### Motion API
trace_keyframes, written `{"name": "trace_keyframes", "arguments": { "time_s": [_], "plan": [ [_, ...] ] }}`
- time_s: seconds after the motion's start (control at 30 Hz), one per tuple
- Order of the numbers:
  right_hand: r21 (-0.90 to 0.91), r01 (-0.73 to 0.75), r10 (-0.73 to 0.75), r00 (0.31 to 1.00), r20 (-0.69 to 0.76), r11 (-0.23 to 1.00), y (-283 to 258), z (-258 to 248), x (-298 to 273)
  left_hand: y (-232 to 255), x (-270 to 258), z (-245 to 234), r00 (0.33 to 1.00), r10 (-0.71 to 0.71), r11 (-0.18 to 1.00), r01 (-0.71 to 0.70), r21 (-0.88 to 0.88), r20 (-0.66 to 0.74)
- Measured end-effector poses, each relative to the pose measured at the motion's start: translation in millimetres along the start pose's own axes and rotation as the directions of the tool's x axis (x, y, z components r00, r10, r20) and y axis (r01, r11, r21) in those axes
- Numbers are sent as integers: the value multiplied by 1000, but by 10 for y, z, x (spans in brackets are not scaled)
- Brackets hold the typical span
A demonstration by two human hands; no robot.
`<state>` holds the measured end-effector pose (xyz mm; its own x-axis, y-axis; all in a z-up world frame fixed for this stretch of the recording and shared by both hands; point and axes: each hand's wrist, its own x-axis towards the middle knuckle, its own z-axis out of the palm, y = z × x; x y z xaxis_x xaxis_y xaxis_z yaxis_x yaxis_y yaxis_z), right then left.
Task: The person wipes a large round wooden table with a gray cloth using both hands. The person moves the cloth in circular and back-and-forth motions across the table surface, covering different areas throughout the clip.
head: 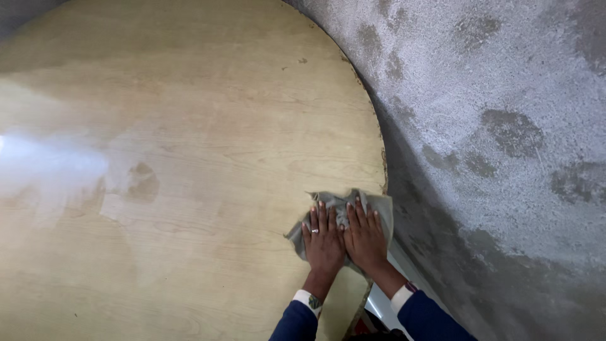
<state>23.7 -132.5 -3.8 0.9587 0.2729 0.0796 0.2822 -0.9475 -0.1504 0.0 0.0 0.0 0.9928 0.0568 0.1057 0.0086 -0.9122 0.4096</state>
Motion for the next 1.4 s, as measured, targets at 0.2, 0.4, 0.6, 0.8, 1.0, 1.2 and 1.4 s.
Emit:
{"name": "trace_keyframes", "arguments": {
  "time_s": [0.2,0.4,0.6,0.8,1.0,1.2,1.4],
  "plan": [
    [93,141,-128,982,-137,986,-219,-390,720,-73,490,-380,982,-60,997,51,-55,-181],
    [88,322,-314,944,-97,943,-496,-391,652,-236,233,-467,936,-253,966,256,-17,-243],
    [104,389,-382,921,-78,915,-283,-390,107,16,-288,-176,915,-274,955,296,30,-297],
    [38,86,-85,996,-20,996,28,-382,259,124,138,-160,992,-14,998,6,-61,-125],
    [27,55,-51,991,-124,998,-159,-400,1127,-266,1002,-445,989,91,993,-99,-67,-114],
    [107,262,-246,958,-144,959,-806,-283,1277,-742,784,-671,959,-162,986,164,-13,-234],
    [129,247,-242,969,-58,960,-584,-357,600,-480,171,-509,967,-89,996,93,7,-237]
  ]
}}
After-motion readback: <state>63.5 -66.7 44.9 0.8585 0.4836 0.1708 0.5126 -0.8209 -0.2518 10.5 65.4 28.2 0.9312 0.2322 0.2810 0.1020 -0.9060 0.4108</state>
